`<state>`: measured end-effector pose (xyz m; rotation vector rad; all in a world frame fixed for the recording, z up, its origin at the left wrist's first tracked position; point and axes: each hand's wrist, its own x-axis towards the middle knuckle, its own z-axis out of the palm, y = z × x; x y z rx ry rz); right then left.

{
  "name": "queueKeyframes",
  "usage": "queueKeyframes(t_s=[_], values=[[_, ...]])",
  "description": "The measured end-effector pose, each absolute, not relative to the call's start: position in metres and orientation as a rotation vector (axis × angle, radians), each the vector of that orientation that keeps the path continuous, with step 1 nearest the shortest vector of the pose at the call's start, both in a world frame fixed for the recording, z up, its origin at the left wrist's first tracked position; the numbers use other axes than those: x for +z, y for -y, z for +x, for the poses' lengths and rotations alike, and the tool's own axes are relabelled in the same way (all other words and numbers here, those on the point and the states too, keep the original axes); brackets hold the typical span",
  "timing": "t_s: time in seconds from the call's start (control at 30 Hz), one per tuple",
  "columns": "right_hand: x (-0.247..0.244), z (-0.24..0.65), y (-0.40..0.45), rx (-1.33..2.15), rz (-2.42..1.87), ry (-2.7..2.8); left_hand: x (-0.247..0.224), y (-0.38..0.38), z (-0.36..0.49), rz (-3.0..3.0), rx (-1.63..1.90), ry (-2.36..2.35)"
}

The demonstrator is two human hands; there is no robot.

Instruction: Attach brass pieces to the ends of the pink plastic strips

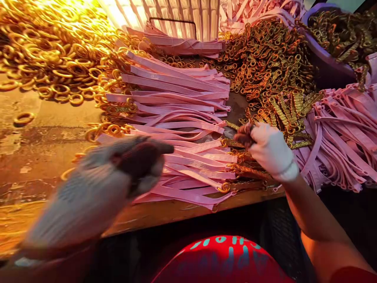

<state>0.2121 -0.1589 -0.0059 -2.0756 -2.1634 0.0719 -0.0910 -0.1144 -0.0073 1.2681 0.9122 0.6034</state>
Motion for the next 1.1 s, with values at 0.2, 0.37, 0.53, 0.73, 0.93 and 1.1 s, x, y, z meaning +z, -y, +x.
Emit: queueKeyframes(t_s=[0.2, 0.37, 0.53, 0.73, 0.93, 1.1], values=[[-0.060, 0.210, 0.094, 0.011, -2.308, 2.205, -0.024, 0.109, -0.022, 0.634, 0.498, -0.773], [-0.075, 0.227, 0.100, 0.290, -2.067, 2.118, -0.024, 0.108, -0.020, 0.638, 0.373, -0.771], [-0.059, 0.241, 0.122, 0.420, -1.632, 1.748, -0.019, 0.115, -0.014, 0.809, 0.465, -0.783], [-0.013, 0.213, 0.155, 0.373, -1.576, 1.894, -0.016, 0.125, 0.000, 0.970, 0.501, -0.844], [-0.005, 0.180, 0.180, 0.371, -1.796, 2.215, -0.027, 0.132, 0.004, 1.021, 0.603, -0.806], [-0.010, 0.174, 0.189, 0.161, -1.848, 2.329, -0.030, 0.133, -0.003, 1.168, 0.452, -0.791]])
